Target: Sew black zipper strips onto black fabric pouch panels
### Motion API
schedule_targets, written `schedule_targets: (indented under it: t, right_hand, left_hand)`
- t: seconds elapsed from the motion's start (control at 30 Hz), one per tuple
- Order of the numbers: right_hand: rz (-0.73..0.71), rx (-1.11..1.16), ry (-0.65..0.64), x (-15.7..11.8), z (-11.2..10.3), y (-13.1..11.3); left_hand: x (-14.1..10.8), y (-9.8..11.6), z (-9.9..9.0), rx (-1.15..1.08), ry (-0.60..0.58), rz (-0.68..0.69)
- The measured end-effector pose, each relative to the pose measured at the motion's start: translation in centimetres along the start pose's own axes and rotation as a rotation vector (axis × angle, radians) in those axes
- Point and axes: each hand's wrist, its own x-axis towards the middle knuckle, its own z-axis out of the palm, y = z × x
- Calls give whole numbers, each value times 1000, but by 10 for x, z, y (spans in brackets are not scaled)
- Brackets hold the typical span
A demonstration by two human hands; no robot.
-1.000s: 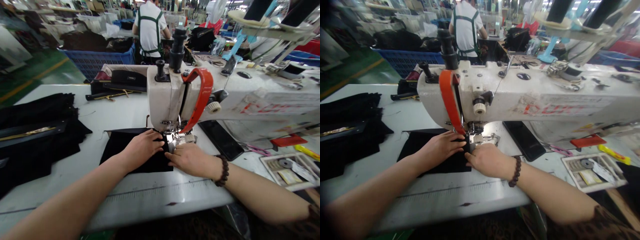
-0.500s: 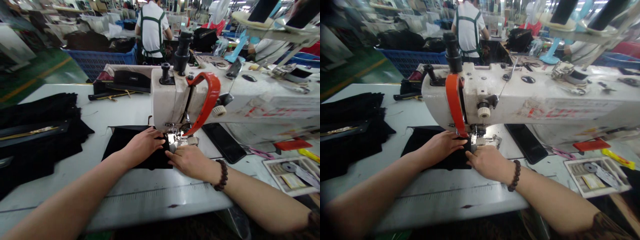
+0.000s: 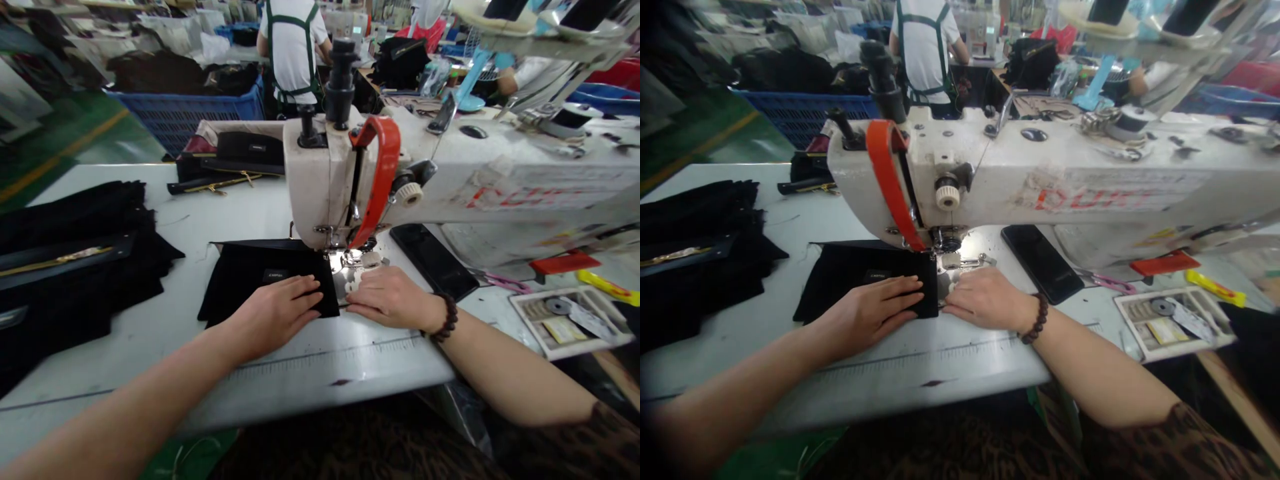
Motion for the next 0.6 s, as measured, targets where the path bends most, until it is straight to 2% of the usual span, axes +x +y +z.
schedule_targets:
  t: [0.17, 0.3, 0.4, 0.6]
  right_hand:
    - [-82, -21, 5, -1, -2, -7]
    - [-121, -180, 47, 1, 2, -16]
    - [-177, -274, 64, 2, 5, -19]
    - [-226, -246, 40, 3, 8, -18]
  left_hand:
    - [-1, -1, 6, -48, 119, 20]
    - [-1, -1, 7, -56, 164, 17]
    - [-2, 0, 7, -27, 164, 60]
    - [-1, 5, 8, 1, 133, 99]
